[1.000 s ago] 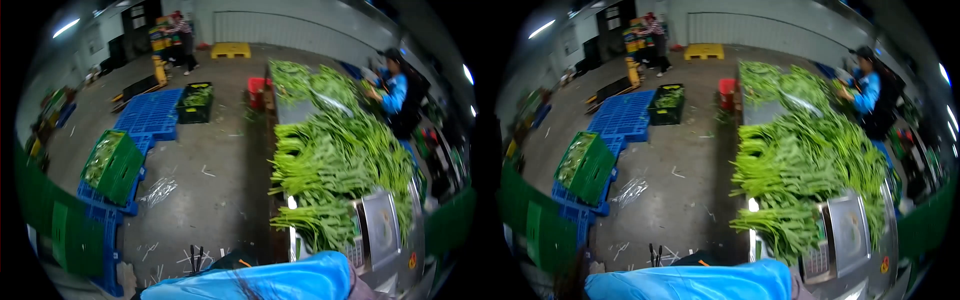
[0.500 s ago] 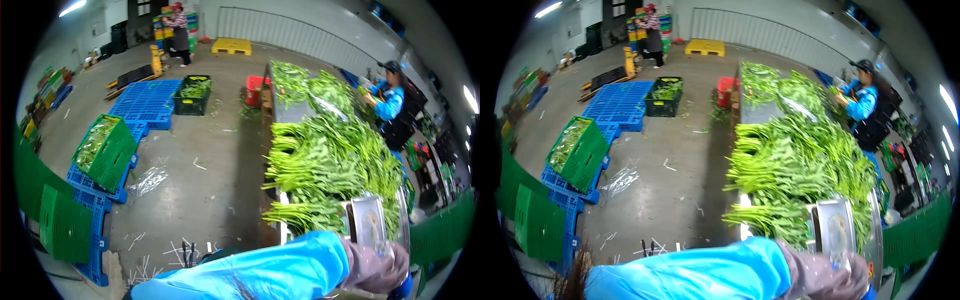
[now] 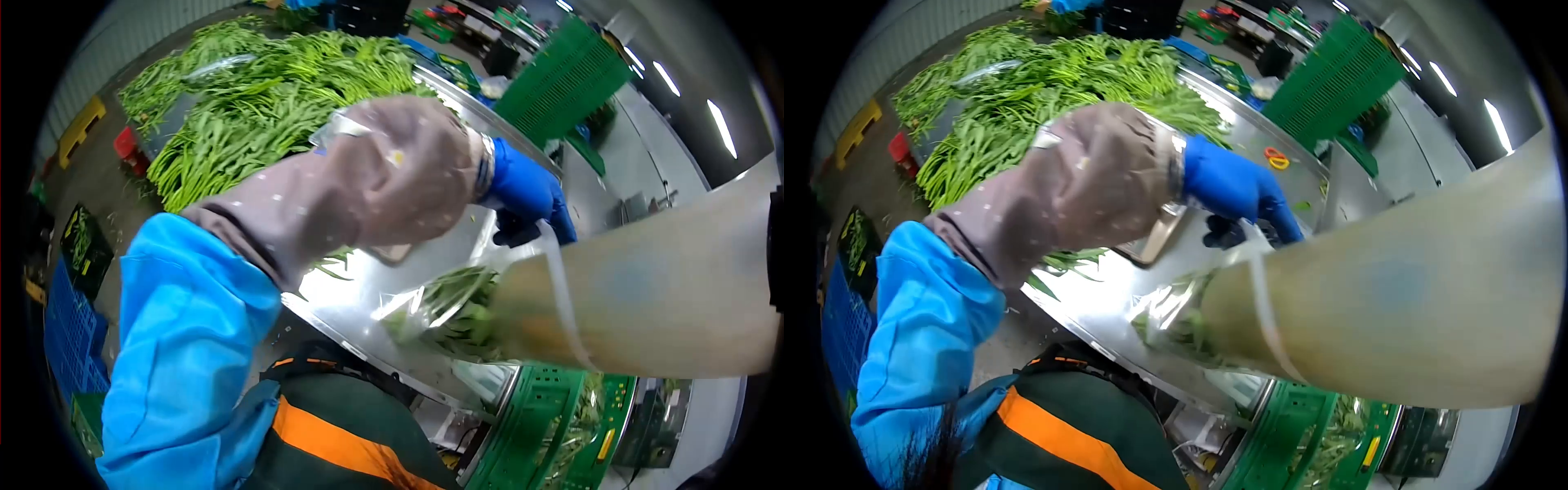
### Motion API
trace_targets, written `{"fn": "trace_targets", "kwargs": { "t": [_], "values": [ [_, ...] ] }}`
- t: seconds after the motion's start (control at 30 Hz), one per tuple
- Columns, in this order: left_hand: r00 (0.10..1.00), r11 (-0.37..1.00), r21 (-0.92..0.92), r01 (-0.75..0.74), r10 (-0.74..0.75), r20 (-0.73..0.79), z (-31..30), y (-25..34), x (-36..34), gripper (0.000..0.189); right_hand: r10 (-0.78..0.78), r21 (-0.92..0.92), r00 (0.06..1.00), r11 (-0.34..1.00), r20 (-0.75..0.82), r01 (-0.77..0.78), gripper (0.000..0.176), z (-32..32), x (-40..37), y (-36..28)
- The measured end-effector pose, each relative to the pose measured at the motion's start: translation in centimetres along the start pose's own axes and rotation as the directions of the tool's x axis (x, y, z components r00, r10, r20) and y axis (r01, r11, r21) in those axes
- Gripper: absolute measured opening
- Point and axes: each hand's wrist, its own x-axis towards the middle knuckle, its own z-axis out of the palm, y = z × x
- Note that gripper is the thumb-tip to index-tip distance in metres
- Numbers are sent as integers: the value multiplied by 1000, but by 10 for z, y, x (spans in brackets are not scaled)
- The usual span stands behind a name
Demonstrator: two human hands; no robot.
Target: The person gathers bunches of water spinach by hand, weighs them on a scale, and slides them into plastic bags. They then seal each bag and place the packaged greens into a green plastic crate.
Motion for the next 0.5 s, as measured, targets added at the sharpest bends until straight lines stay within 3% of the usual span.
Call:
{"fn": "trace_targets", "kwargs": {
  "t": [0.03,0.13,0.17,0.2,0.23,0.27,0.3,0.33,0.4,0.47,0.5],
  "values": [
    [999,1000,-15,-22,23,41,-2,-4,0,52,114,182,991,978,-73,-100,10,-39,-2,26],
    [998,999,-32,-9,11,63,8,9,-15,52,248,47,915,968,-319,-246,17,-22,-57,51],
    [999,999,-35,10,-8,52,13,15,-19,53,267,-79,923,951,-276,-298,33,21,-82,53],
    [998,999,-43,20,-18,62,14,15,-18,54,517,192,847,850,-125,-491,23,66,-133,87],
    [997,998,-51,31,-28,66,14,13,-17,54,483,148,865,854,136,-500,31,107,-167,100],
    [997,997,-58,44,-40,63,14,14,-19,55,416,107,823,867,387,-487,43,148,-200,112],
    [998,999,-23,32,-31,46,19,22,-25,56,168,-93,700,985,694,-145,70,192,-213,82],
    [999,999,7,31,-31,41,19,22,-25,56,242,329,706,754,666,-568,81,228,-224,48],
    [999,997,59,43,-45,28,17,19,-26,56,111,681,829,517,548,-519,68,280,-227,1],
    [995,995,-12,99,-99,22,-9,30,-31,52,23,575,845,723,534,-384,44,311,-211,-6],
    [992,991,-48,125,-124,24,-30,41,-35,52,224,435,763,710,606,-554,25,325,-214,16]
  ]
}}
